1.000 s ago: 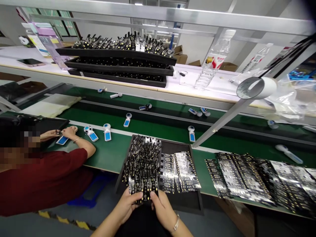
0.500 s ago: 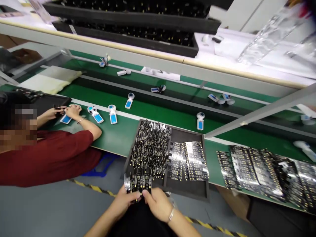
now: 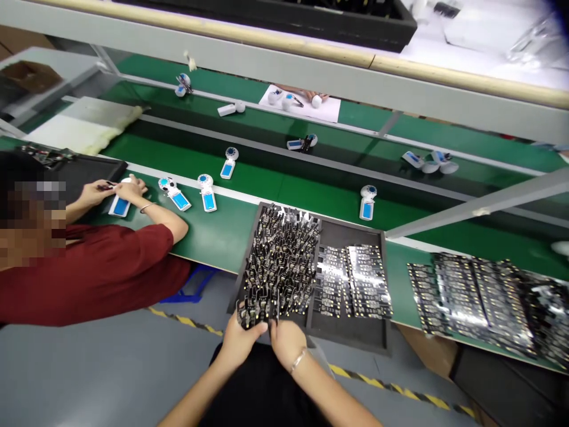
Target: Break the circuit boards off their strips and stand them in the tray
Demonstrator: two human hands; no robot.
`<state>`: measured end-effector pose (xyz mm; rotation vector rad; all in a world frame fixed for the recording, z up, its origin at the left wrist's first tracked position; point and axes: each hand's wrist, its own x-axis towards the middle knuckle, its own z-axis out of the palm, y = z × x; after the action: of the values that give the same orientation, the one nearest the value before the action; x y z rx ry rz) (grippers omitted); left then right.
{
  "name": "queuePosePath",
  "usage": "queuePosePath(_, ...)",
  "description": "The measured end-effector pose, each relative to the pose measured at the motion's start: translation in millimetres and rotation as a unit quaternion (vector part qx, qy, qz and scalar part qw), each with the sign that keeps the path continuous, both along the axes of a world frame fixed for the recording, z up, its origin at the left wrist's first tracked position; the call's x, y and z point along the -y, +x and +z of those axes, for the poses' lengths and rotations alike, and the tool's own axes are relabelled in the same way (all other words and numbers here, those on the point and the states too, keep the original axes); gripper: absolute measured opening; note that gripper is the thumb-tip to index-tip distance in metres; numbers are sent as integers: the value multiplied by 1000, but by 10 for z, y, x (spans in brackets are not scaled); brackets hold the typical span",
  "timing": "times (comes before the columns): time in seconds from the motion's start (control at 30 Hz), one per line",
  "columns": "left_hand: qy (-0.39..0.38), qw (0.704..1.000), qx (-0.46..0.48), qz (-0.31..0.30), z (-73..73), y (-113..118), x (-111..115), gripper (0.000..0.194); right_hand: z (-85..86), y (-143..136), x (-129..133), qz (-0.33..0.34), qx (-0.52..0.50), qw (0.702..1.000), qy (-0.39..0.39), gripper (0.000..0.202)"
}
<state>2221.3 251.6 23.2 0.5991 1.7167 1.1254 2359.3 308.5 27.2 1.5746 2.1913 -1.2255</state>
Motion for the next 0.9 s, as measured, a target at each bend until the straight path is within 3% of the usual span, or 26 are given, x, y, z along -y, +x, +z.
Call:
queuePosePath(0.1, 4, 999, -33, -35, -184, -153, -280, 66, -198, -29, -240, -26, -25, 995, -98, 56)
queuePosePath(0.2, -11, 995, -31, -91, -324, -359, -498, 58, -348, -27, -392, -52, -17, 975, -215, 65)
queuePosePath(0.3, -28, 988, -54, -141, -337, -530, -586, 44, -384, 71, -392, -73, 6, 950, -305, 63)
queuePosePath(0.43, -47, 974, -155, -158, -269, -632, -566, 36, -301, 302, -294, -98, 30, 935, -340, 50)
queuePosePath(0.6, -57, 949, -287, -116, -276, -600, -448, 36, -205, 647, -318, -127, 52, 952, -272, 37)
queuePosePath(0.73, -64, 930, -344, -110, -343, -523, -385, 37, -170, 1027, -531, -155, 77, 981, -90, 32)
queuePosePath(0.83, -60, 908, -397, -116, -399, -439, -402, 37, -199, 1265, -732, -183, 134, 973, 43, 42)
queuePosePath(0.9, -54, 893, -433, -111, -436, -388, -428, 38, -251, 1340, -840, -189, 173, 963, 88, 53)
